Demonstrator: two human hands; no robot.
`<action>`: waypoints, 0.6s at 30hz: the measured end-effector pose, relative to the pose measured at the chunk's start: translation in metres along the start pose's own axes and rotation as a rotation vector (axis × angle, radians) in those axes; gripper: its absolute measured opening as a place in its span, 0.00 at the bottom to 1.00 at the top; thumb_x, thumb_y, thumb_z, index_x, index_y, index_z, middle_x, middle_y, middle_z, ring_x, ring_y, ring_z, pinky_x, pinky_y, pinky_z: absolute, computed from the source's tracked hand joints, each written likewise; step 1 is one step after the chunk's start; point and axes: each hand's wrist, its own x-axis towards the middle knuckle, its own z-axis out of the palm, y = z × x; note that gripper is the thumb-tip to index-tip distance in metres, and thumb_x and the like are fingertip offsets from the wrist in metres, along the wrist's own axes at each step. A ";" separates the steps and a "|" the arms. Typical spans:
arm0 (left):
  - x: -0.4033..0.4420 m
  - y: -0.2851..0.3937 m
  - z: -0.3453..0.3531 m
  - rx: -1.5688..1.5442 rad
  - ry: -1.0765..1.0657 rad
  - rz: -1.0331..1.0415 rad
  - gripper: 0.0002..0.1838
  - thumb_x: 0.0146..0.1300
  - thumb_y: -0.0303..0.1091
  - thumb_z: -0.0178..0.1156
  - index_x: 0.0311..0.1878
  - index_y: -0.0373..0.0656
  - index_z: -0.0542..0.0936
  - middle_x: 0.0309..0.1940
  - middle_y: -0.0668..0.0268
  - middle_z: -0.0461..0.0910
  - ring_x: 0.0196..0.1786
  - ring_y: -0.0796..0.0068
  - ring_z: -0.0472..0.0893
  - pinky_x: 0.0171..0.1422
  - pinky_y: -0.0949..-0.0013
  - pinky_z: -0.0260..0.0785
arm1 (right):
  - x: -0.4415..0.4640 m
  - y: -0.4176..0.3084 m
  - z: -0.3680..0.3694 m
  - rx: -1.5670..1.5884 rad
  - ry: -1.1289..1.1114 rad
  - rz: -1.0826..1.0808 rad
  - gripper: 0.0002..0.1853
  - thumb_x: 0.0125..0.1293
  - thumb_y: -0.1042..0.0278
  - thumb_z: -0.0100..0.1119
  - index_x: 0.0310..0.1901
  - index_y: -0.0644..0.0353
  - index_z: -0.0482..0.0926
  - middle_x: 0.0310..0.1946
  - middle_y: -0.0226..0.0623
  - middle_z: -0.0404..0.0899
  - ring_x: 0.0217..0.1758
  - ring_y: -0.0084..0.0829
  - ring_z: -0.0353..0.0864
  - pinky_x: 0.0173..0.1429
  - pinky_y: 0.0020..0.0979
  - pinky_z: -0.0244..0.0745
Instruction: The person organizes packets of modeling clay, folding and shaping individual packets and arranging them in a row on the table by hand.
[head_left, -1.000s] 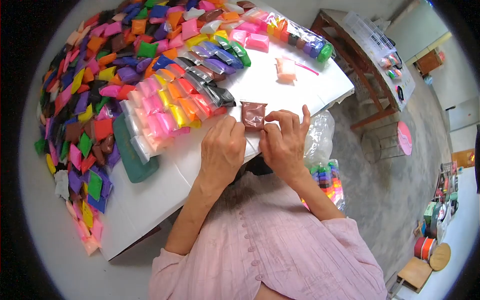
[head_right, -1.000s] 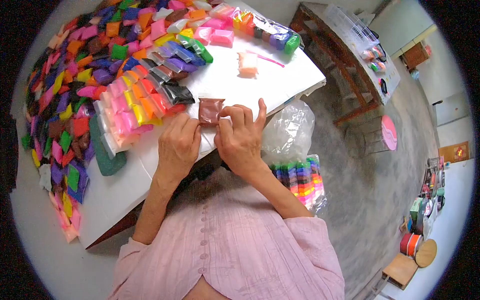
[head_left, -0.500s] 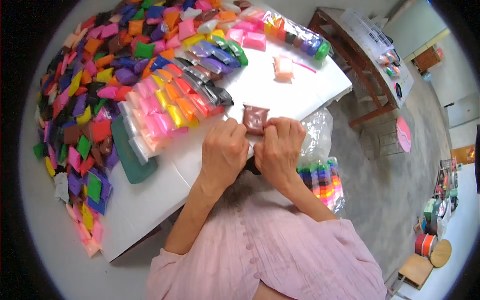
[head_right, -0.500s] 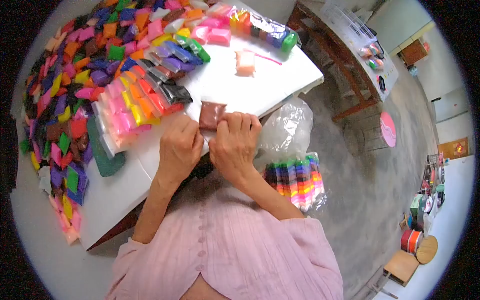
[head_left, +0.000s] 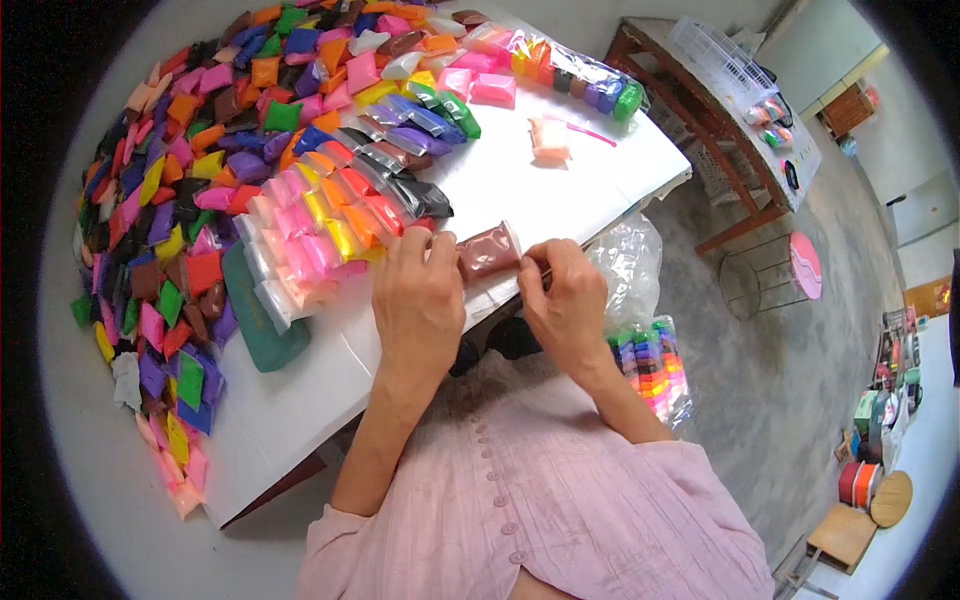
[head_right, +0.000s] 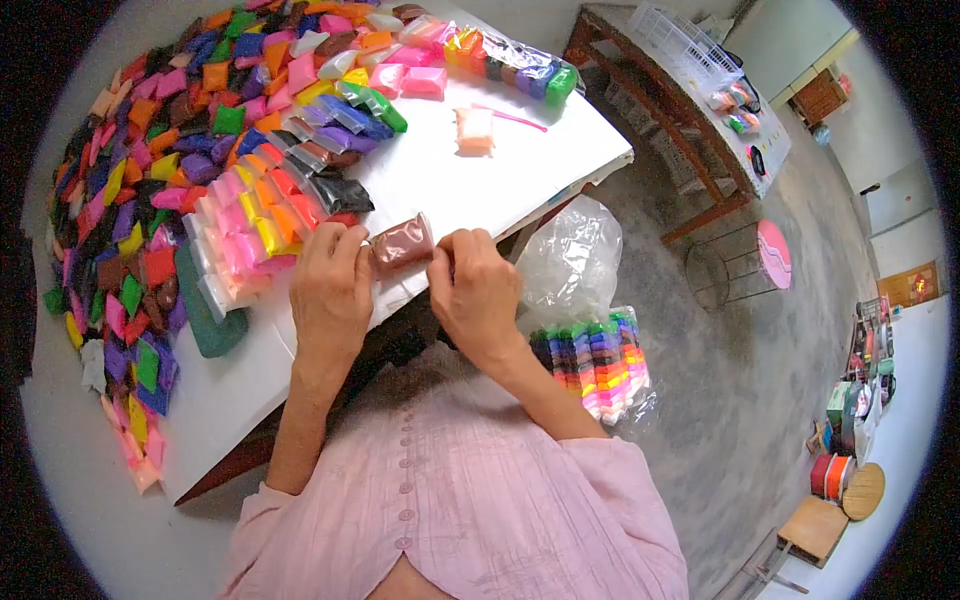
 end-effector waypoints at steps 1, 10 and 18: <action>-0.001 0.007 0.001 -0.043 0.046 -0.025 0.08 0.57 0.23 0.58 0.41 0.37 0.78 0.41 0.57 0.73 0.45 0.54 0.74 0.49 0.56 0.69 | -0.007 -0.002 0.000 0.006 0.007 0.015 0.04 0.64 0.70 0.58 0.35 0.61 0.77 0.31 0.45 0.79 0.31 0.49 0.81 0.35 0.45 0.75; -0.011 0.038 0.020 -0.210 -0.044 -0.064 0.11 0.60 0.32 0.63 0.46 0.42 0.81 0.57 0.61 0.76 0.59 0.55 0.69 0.64 0.54 0.57 | -0.022 -0.004 -0.024 0.252 -0.140 0.036 0.05 0.63 0.71 0.61 0.34 0.63 0.78 0.31 0.47 0.80 0.29 0.49 0.81 0.34 0.44 0.74; -0.012 0.039 0.036 -0.241 0.039 -0.057 0.11 0.58 0.31 0.64 0.44 0.41 0.78 0.58 0.58 0.74 0.60 0.54 0.68 0.66 0.52 0.56 | 0.139 0.095 -0.008 -0.382 0.271 -0.329 0.05 0.61 0.74 0.58 0.38 0.61 0.80 0.38 0.41 0.79 0.44 0.42 0.79 0.47 0.41 0.76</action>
